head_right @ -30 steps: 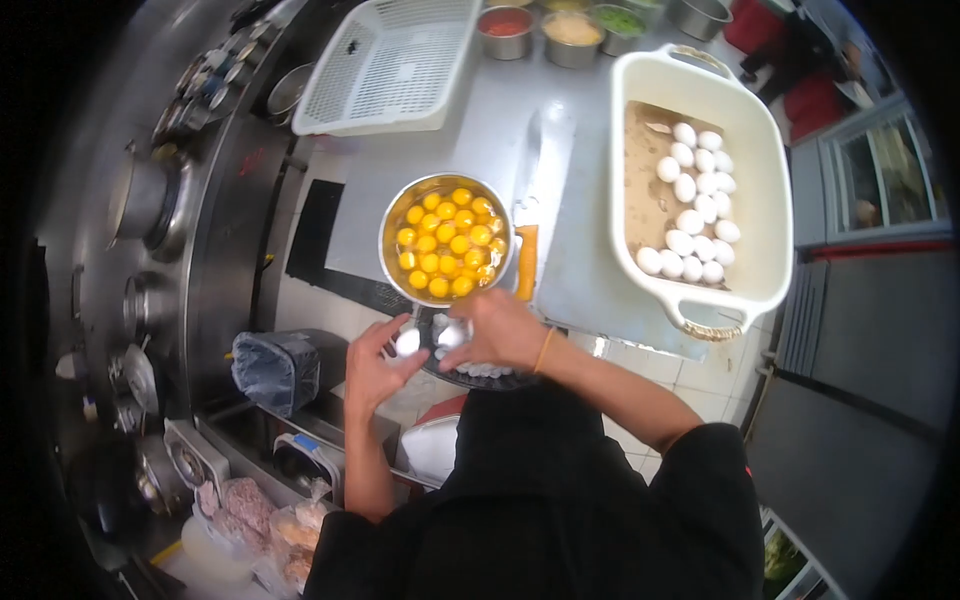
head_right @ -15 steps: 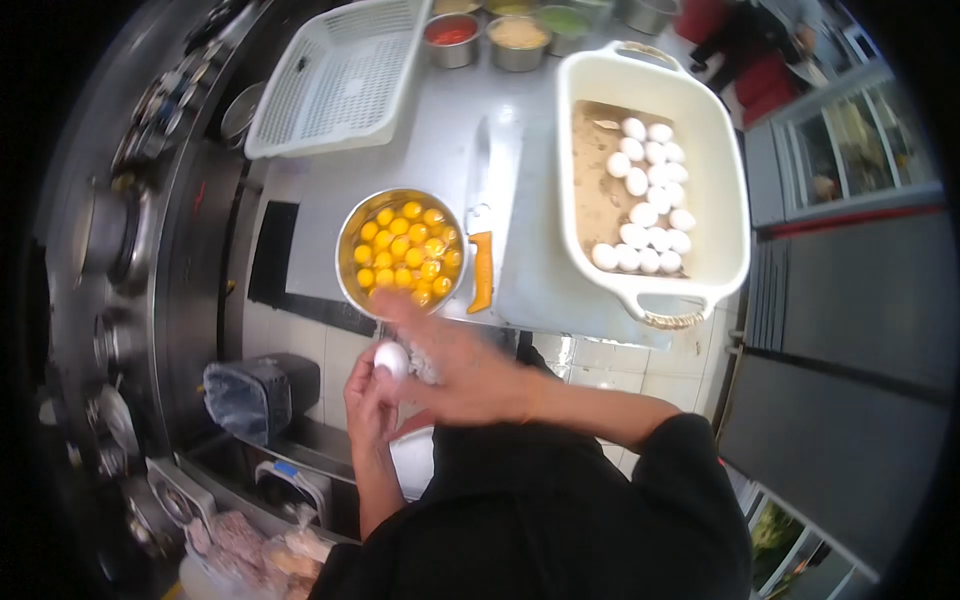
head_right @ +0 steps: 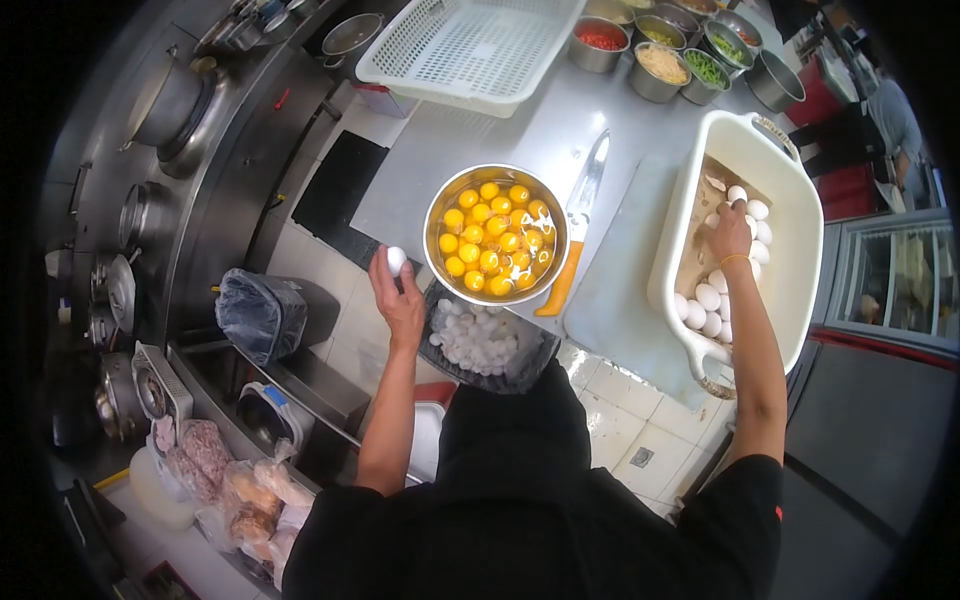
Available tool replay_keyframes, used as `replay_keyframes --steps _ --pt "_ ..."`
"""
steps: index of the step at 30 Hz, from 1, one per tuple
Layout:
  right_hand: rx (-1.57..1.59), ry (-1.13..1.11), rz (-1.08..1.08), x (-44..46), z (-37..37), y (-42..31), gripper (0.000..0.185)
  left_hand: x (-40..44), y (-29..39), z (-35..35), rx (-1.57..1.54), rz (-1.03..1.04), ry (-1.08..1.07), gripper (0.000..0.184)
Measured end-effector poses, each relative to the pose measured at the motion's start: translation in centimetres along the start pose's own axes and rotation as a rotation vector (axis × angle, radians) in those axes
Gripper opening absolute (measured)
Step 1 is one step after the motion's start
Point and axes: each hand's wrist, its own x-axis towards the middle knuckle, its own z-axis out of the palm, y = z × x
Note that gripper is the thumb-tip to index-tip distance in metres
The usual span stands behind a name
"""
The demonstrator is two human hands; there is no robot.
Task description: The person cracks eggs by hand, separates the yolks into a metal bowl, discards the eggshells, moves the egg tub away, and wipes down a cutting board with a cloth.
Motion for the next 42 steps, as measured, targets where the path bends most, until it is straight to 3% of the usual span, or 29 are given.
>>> replay_keyframes --steps 2,5,8,11,13,14,15,16,18,19,22,27,30,33,36,40,42 --pt "-0.008 -0.040 -0.040 0.6 0.2 0.3 0.048 -0.6 -1.8 1.0 0.099 0.034 -0.144 0.043" --pt "0.275 -0.076 0.179 1.3 -1.4 -1.1 0.045 0.0 -1.9 0.7 0.049 -0.034 -0.226 0.043" --pt "1.266 0.046 0.556 2.6 -3.2 -1.9 0.038 1.4 -1.0 -0.9 -0.108 -0.184 -0.228 0.044" --pt "1.883 -0.032 0.251 -0.5 -9.6 -8.0 0.031 2.9 2.3 -3.8 -0.503 -0.457 -0.311 0.041" --pt "1.806 -0.001 0.086 -2.6 -11.9 -13.1 0.017 4.4 4.7 -5.4 -0.683 -0.488 -0.428 0.043" --pt "1.486 -0.030 -0.064 -3.4 -12.2 -15.4 0.012 5.1 5.9 -5.9 -0.773 -0.501 -0.489 0.044" --pt "1.273 -0.106 -0.070 -4.8 -14.0 -18.5 0.014 5.8 7.3 -6.1 -0.836 -0.516 -0.531 0.042" --pt "1.187 0.017 -0.343 -5.4 -12.5 -21.2 0.019 6.5 8.7 -6.2 -0.876 -0.526 -0.576 0.041" --pt "1.024 -0.134 -0.660 -7.2 -14.3 -25.4 0.048 7.6 10.8 -5.8 -0.954 -0.546 -0.668 0.039" --pt "1.039 -0.113 -0.813 -7.3 -13.1 -26.8 0.054 8.0 10.9 -5.4 -0.960 -0.545 -0.725 0.038" --pt "0.869 -0.162 -0.985 -6.8 -11.9 -28.9 0.054 9.4 10.6 -3.8 -0.992 -0.560 -0.883 0.037" --pt "0.978 -0.214 -0.965 -6.1 -10.3 -29.5 0.047 10.4 10.2 -1.8 -0.908 -0.610 -1.029 0.040" --pt "0.983 -0.161 -0.936 -6.1 -9.4 -29.3 0.045 9.8 10.9 -1.2 -0.844 -0.415 -0.979 0.043" --pt "0.960 -0.126 -0.917 -6.2 -8.4 -29.3 0.046 9.5 10.5 -0.4 -0.745 -0.405 -0.951 0.045" --pt "0.945 -0.051 -0.960 -6.0 -7.8 -28.9 0.045 9.2 9.9 0.5 -0.655 -0.229 -0.891 0.044" --pt "0.722 -0.151 -0.910 -5.9 -9.2 -28.0 0.043 9.6 10.7 -0.1 -0.222 0.167 -0.782 0.047" --pt "0.603 -0.083 -0.832 -6.2 -9.0 -27.7 0.042 9.2 11.2 -0.5 0.000 0.330 -0.673 0.049"
